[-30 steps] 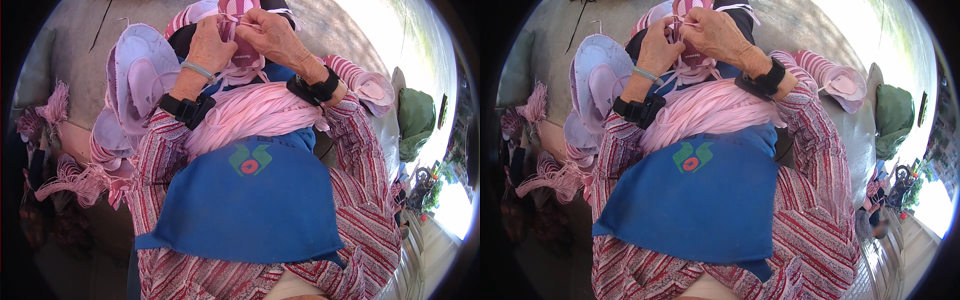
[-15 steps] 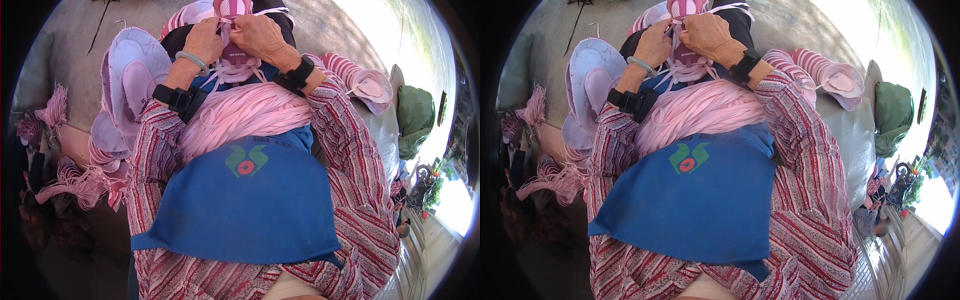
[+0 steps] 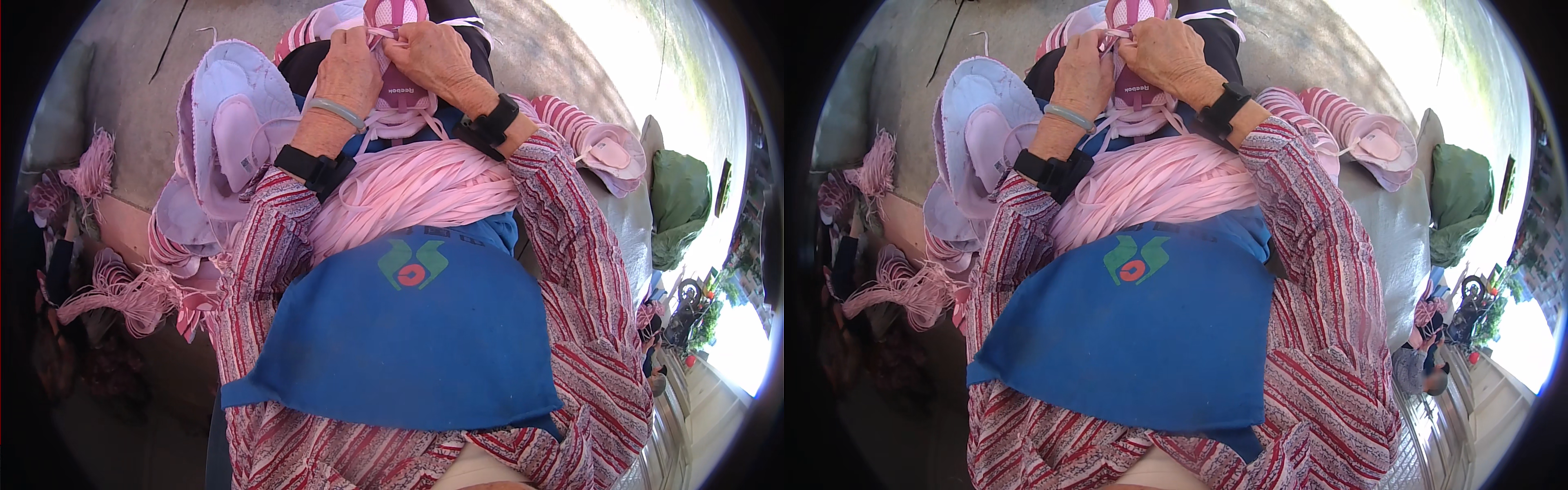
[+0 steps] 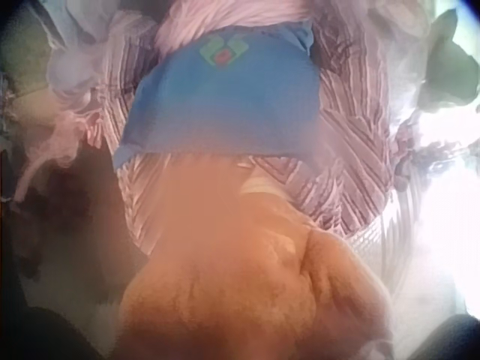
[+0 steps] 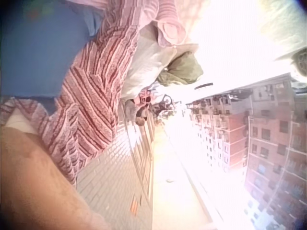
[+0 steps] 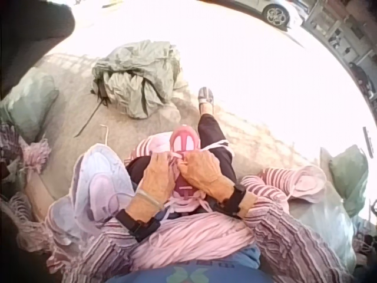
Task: Lacing shoelaces into children's shoes.
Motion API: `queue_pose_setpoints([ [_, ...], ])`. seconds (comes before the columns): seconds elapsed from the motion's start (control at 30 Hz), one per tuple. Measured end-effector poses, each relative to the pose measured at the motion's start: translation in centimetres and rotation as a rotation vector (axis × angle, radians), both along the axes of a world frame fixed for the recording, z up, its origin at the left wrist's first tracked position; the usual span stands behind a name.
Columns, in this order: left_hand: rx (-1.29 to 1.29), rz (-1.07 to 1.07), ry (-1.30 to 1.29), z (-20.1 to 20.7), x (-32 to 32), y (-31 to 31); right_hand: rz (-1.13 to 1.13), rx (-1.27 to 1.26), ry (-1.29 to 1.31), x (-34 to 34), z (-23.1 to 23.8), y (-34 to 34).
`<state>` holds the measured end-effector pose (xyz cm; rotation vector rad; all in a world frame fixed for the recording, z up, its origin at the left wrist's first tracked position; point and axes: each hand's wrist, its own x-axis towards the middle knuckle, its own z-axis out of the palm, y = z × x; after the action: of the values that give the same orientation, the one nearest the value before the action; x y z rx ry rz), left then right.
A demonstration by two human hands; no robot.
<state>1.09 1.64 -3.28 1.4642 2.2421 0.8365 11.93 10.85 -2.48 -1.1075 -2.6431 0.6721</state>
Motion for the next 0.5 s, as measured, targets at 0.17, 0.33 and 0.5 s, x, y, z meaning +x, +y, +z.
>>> queue_pose_setpoints([
  [0.17,-0.185,-0.071,0.087,0.7,0.7,0.5,-0.025,-0.025,-0.081,0.0,0.4,-0.1],
  [0.33,-0.128,-0.119,0.017,0.5,-0.4,0.7,-0.017,-0.054,-0.059,0.1,0.8,-0.2],
  [0.5,-0.037,-0.214,-0.058,0.2,-1.9,0.9,0.007,-0.002,-0.094,0.3,0.7,-0.2],
])
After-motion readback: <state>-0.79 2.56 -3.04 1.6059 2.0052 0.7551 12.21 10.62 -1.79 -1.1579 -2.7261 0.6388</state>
